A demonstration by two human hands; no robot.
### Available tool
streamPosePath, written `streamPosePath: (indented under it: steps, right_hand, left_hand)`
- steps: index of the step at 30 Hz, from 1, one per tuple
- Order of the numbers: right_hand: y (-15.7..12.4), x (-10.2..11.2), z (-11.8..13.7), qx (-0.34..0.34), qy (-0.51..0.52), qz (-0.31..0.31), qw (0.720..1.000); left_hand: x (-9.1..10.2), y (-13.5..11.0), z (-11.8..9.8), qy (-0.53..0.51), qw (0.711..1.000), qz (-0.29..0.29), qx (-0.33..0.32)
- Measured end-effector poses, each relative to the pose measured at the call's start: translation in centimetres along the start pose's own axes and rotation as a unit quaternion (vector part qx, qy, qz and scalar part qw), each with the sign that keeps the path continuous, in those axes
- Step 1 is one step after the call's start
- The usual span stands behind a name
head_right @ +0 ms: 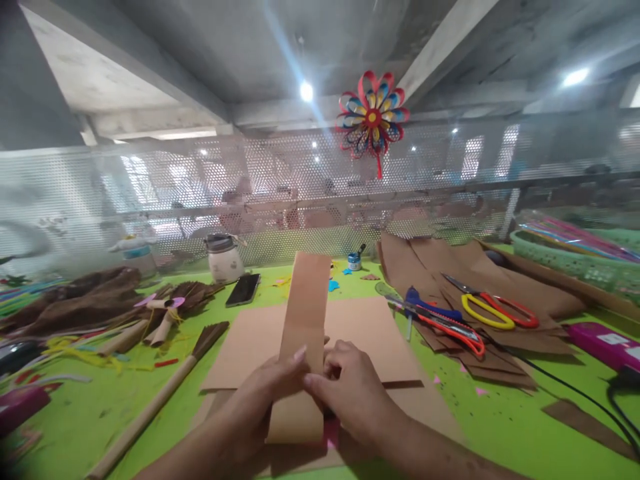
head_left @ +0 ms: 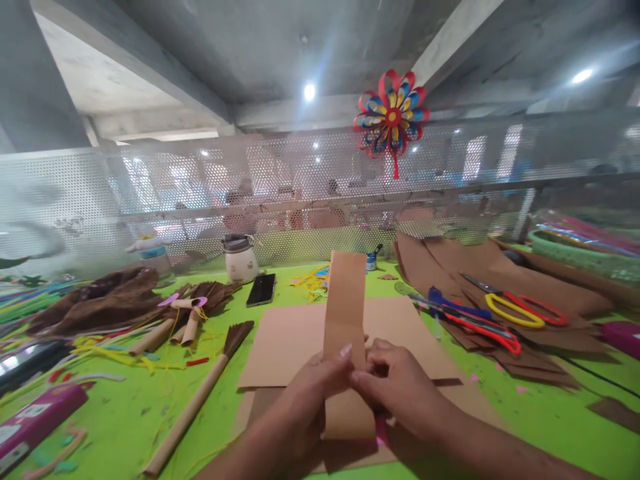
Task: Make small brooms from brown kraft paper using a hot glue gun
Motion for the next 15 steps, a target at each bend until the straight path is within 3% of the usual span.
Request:
streamPosePath:
  steps: [7, 10, 15]
  right_hand:
    - [0.5, 1.0, 0.4, 0.046, -0.068, 0.0, 0.997]
    - [0.8, 1.8, 1.1, 0.045, -0.019, 0.002, 0.999]
    - [0.9, 2.1, 1.6, -0.003, 0.136, 0.072, 0.988]
  left_hand:
    - [0.1, 0.6, -0.4, -0.031, 0.999, -0.006, -0.011]
    - [0.2, 0.6, -0.5, -0.05, 0.999, 0.002, -0.001]
    - [-0.4, -0.3, -0.6, -0.028, 0.997, 0.071, 0.026]
Point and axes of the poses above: each hand's wrist, its own y-axis towards the middle knuckle, its own x-axis out of the back of the hand, z = x × y, the point moved 3 cm from there along y, towards the middle knuckle, and after that the axes turned 10 degrees about y, right-handed, at the moved point
